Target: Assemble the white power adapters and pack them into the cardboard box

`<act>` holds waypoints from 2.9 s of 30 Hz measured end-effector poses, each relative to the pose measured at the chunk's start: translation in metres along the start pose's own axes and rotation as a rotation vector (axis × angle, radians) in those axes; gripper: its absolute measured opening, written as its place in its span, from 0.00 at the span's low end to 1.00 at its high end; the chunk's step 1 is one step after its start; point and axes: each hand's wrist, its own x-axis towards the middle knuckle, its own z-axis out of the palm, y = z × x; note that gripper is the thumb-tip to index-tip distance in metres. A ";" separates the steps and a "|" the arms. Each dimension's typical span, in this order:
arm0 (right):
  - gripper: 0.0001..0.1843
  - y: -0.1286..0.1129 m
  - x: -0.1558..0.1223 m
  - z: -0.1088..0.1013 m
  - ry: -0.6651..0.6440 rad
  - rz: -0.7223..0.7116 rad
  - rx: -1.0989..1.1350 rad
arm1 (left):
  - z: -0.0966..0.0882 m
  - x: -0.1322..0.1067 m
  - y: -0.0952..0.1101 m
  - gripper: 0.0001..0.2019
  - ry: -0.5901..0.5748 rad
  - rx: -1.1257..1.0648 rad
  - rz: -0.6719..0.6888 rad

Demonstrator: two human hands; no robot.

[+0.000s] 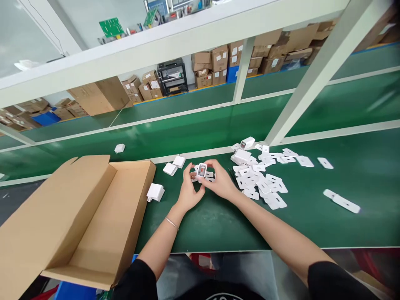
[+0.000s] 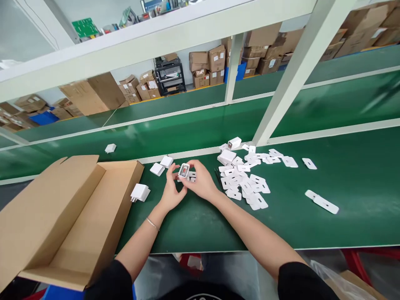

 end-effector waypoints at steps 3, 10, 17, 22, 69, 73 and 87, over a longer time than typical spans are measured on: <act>0.22 -0.014 -0.006 0.005 -0.149 -0.037 -0.040 | -0.010 -0.004 -0.001 0.33 -0.052 0.000 -0.008; 0.20 0.014 0.019 -0.056 0.324 -0.005 -0.639 | -0.009 -0.003 0.001 0.29 0.129 -0.084 -0.164; 0.26 0.063 0.026 -0.091 0.139 0.310 -0.907 | -0.010 -0.002 0.009 0.18 0.228 -0.105 0.014; 0.24 0.048 0.024 -0.057 0.097 0.055 -0.779 | -0.014 0.001 0.012 0.18 0.288 -0.056 0.198; 0.15 -0.033 -0.007 -0.017 -0.280 -0.225 0.056 | -0.017 -0.013 0.014 0.23 -0.022 -0.315 -0.108; 0.17 -0.031 -0.005 -0.019 -0.352 -0.163 0.171 | -0.018 -0.011 0.015 0.20 -0.029 -0.329 -0.042; 0.24 -0.016 -0.020 0.019 -0.278 0.285 0.455 | -0.017 -0.010 0.015 0.20 0.036 -0.119 0.122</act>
